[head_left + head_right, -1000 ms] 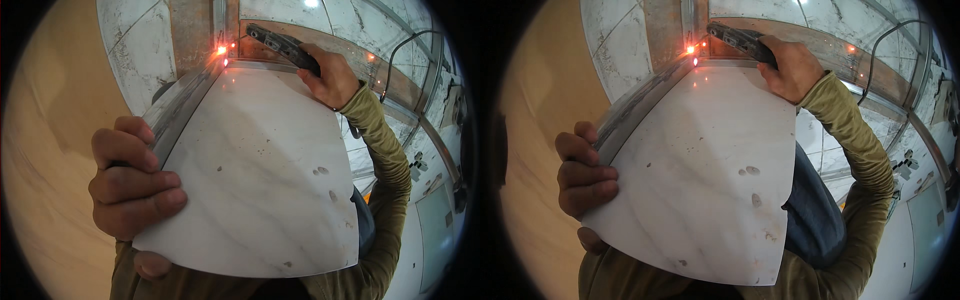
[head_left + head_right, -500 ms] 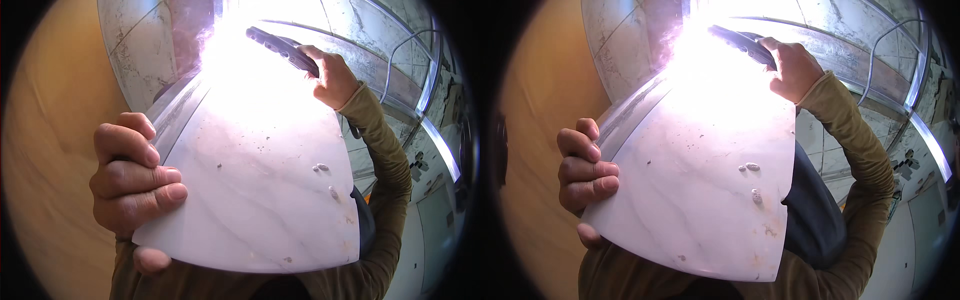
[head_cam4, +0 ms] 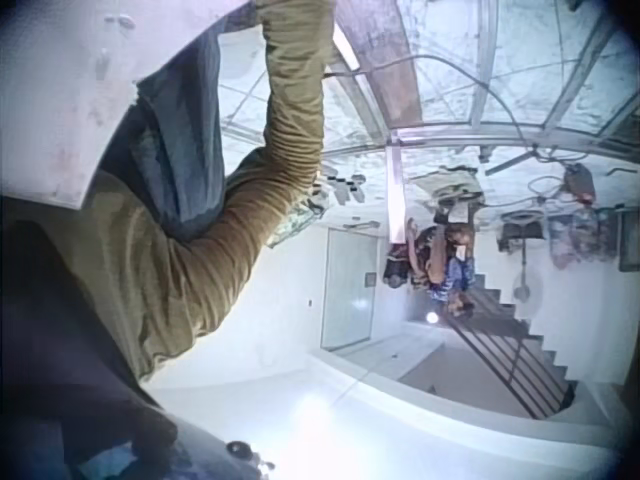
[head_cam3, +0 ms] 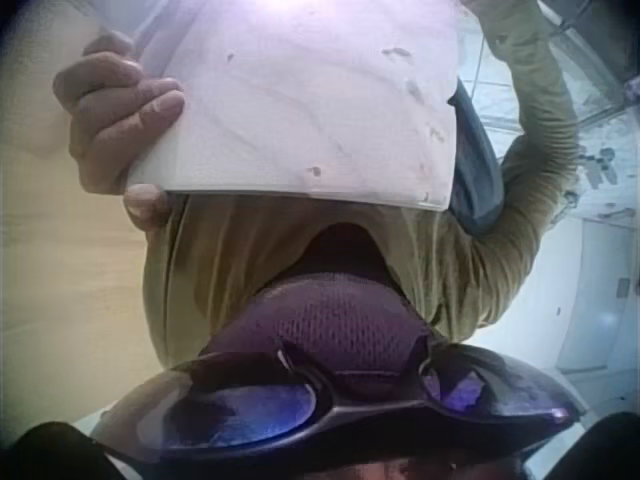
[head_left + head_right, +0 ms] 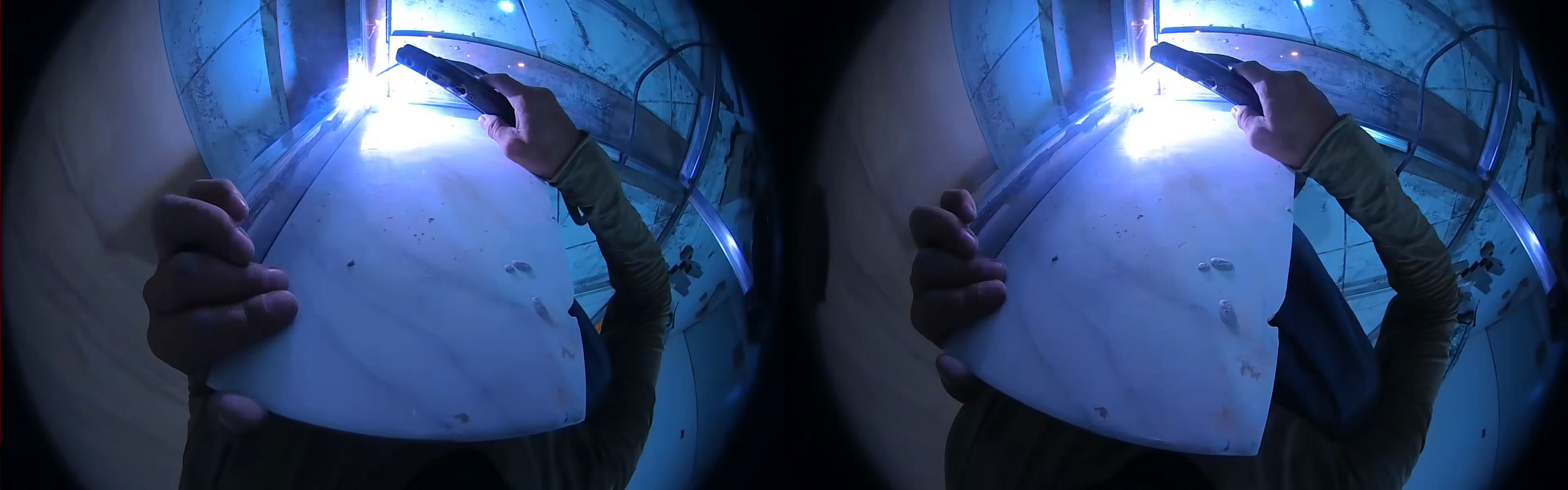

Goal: The person welds a metal frame on the floor using a welding tool, holding a marble tile as a makeshift heat shield, and then moves a tile away.

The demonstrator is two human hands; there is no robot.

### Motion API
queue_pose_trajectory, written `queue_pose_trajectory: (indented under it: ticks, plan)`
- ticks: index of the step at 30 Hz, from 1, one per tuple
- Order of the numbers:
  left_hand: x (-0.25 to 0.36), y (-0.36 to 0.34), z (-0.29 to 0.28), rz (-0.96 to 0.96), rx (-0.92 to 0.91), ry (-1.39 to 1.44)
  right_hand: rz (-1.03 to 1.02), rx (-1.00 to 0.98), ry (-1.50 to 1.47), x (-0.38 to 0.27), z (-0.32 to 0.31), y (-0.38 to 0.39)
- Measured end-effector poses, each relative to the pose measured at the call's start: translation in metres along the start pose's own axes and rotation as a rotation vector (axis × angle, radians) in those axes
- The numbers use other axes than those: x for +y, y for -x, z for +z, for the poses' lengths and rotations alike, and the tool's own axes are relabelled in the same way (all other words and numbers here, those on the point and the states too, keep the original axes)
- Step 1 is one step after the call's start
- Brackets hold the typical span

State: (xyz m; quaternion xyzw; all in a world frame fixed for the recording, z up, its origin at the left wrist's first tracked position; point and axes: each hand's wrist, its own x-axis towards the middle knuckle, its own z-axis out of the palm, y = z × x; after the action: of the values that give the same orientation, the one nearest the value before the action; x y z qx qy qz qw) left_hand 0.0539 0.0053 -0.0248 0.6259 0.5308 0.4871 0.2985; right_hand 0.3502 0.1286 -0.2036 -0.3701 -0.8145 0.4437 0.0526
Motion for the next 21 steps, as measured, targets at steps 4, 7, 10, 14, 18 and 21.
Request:
queue_pose_trajectory:
  ticks: [4, 7, 10, 14, 18, 21]
  plan:
    - [0.009, 0.001, -0.001, -0.001, 0.034, -0.017, 0.09, -0.127, -0.053, -0.022, -0.012, -0.011]
    - [0.012, -0.003, 0.001, 0.004, 0.034, -0.009, 0.05, -0.118, -0.047, -0.021, -0.016, -0.01]
    - [0.007, 0.003, 0.006, -0.028, 0.069, -0.009, 0.025, -0.024, -0.035, 0.003, -0.005, 0.002]
    - [0.012, -0.001, -0.005, 0.028, -0.016, -0.01, 0.113, 0.005, -0.096, -0.024, -0.024, -0.007]
    - [0.01, -0.006, -0.007, 0.059, -0.066, 0.018, 0.119, 0.103, -0.02, -0.013, -0.048, 0.002]
    - [0.005, -0.004, -0.01, 0.126, -0.099, 0.033, 0.459, 0.055, -0.4, -0.021, -0.08, 0.017]
